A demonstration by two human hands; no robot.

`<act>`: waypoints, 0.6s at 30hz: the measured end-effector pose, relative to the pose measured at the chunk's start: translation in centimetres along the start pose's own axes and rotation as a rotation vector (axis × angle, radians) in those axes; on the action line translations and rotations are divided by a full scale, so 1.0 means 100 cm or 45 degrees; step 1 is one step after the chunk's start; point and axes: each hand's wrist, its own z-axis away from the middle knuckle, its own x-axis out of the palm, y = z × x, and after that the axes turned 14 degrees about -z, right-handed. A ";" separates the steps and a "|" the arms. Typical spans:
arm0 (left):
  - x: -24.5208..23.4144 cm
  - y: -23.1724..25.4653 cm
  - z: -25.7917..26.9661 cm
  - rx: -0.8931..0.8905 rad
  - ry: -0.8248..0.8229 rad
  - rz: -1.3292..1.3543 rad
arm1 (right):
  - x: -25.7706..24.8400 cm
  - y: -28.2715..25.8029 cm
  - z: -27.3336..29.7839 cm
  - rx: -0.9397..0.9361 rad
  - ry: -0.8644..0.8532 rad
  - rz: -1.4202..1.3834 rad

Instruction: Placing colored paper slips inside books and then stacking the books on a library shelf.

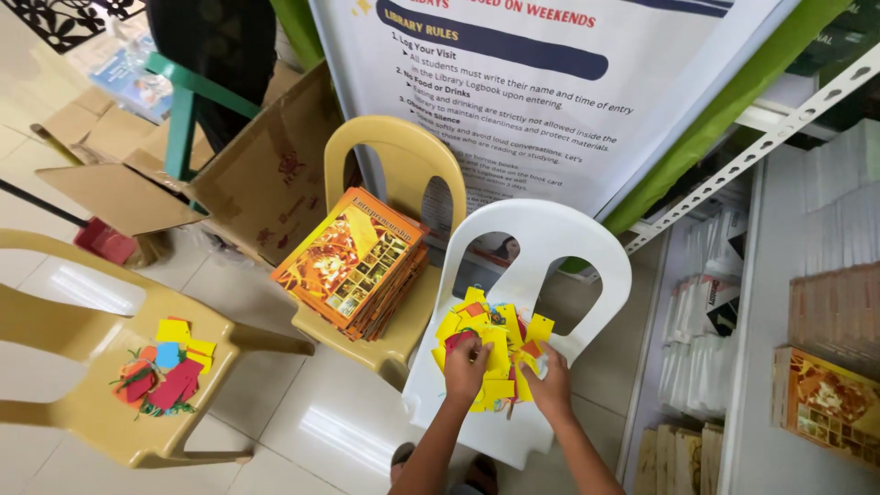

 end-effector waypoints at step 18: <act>-0.139 -0.056 -0.123 0.330 -0.446 0.067 | 0.144 -0.157 -0.050 0.469 0.017 -1.045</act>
